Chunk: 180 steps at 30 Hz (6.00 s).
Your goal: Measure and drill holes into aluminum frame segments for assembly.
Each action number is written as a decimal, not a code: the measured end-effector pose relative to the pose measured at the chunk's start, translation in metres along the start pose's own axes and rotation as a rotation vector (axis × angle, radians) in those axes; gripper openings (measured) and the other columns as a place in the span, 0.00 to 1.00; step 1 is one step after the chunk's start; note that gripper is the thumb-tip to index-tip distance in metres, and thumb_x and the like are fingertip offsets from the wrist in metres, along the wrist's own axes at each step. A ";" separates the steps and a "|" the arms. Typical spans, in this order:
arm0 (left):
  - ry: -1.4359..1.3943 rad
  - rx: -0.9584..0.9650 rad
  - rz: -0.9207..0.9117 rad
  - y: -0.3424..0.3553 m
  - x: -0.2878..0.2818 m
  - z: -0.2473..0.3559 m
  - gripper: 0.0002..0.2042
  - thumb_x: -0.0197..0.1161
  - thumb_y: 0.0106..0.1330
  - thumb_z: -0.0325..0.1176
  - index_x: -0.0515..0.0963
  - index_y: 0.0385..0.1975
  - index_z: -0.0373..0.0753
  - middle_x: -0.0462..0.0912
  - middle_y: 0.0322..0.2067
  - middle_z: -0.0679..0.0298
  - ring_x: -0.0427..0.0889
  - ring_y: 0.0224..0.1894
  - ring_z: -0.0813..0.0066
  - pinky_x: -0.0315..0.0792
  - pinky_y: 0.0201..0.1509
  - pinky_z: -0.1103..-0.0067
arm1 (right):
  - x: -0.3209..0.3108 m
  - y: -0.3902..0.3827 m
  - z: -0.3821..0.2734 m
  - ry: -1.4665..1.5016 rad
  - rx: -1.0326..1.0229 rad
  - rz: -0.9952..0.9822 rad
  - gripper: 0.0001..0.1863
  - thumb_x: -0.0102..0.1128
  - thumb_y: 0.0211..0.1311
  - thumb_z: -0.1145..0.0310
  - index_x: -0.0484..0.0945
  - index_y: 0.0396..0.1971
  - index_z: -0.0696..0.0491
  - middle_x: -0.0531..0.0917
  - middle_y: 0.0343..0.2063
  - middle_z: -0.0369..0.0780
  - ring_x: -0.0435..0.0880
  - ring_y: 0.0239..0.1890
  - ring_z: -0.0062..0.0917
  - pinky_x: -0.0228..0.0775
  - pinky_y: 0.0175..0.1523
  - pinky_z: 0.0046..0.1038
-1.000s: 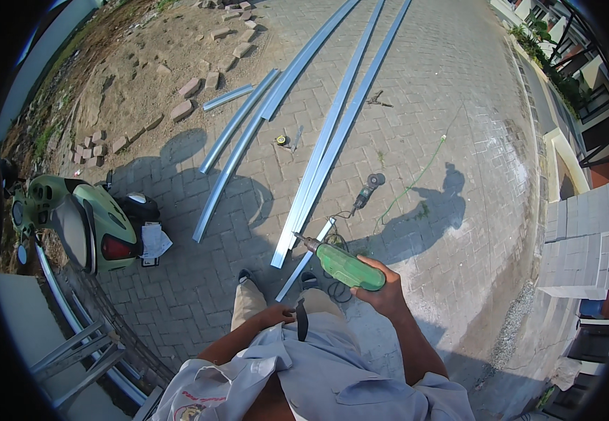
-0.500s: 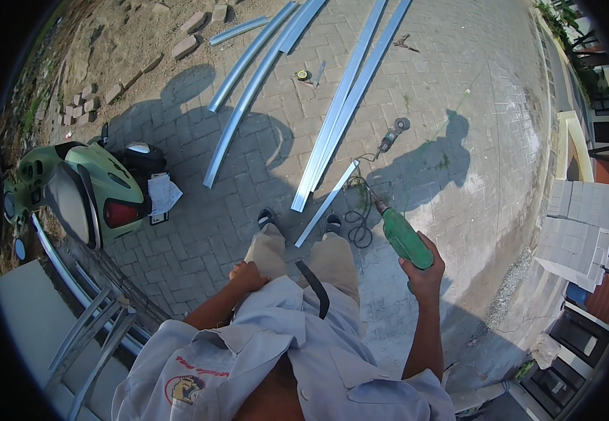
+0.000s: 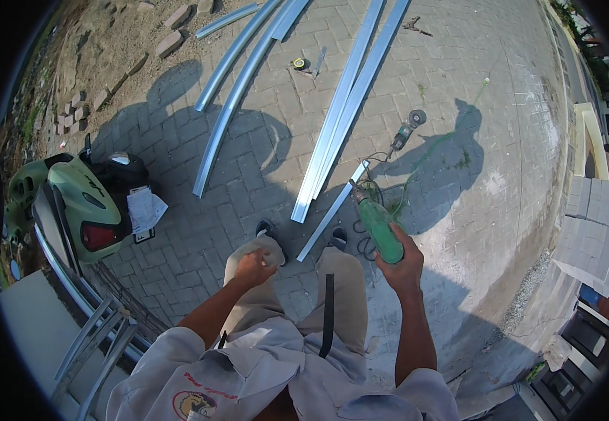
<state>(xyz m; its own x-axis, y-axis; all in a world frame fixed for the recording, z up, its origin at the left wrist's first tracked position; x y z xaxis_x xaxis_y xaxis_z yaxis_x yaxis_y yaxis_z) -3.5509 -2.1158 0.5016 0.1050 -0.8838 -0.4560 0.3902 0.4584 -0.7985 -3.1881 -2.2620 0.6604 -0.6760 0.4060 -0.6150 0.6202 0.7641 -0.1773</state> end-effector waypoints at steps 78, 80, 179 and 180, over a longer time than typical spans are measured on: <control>0.028 0.056 0.586 0.486 0.193 -0.023 0.42 0.85 0.42 0.47 0.69 0.52 0.30 0.76 0.50 0.47 0.76 0.57 0.47 0.73 0.62 0.59 | 0.233 0.184 0.270 0.002 -0.183 -0.070 0.33 0.77 0.44 0.71 0.81 0.57 0.51 0.89 0.39 0.49 0.91 0.43 0.43 0.81 0.47 0.38; 0.035 0.055 0.583 0.487 0.193 -0.023 0.41 0.85 0.42 0.47 0.69 0.52 0.30 0.76 0.50 0.47 0.77 0.56 0.47 0.74 0.61 0.59 | 0.233 0.185 0.273 -0.009 -0.175 -0.076 0.33 0.77 0.44 0.71 0.81 0.57 0.51 0.89 0.40 0.49 0.90 0.44 0.44 0.81 0.48 0.38; 0.230 0.137 0.238 0.472 0.203 -0.048 0.64 0.81 0.45 0.39 0.39 0.77 0.29 0.71 0.56 0.35 0.75 0.59 0.37 0.74 0.65 0.57 | 0.239 0.187 0.240 -0.140 -0.239 -0.025 0.29 0.72 0.43 0.68 0.84 0.52 0.50 0.89 0.33 0.49 0.91 0.38 0.44 0.82 0.47 0.41; 0.240 0.147 0.229 0.472 0.207 -0.045 0.64 0.81 0.45 0.39 0.39 0.77 0.29 0.71 0.56 0.35 0.75 0.59 0.37 0.74 0.65 0.57 | 0.237 0.185 0.241 -0.140 -0.226 -0.013 0.29 0.72 0.43 0.68 0.84 0.52 0.50 0.89 0.33 0.49 0.91 0.38 0.44 0.82 0.47 0.41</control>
<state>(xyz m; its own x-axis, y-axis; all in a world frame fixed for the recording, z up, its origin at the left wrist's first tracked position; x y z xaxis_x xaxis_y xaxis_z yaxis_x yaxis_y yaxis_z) -3.3864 -2.0779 0.0129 -0.0063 -0.7046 -0.7096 0.5104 0.6079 -0.6082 -3.1371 -2.1454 0.2967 -0.6122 0.3338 -0.7168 0.4963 0.8679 -0.0197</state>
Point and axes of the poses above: each hand's wrist, its own y-axis towards the middle knuckle, its own x-axis out of the palm, z = x × y, the point moved 8 cm from there along y, towards the middle knuckle
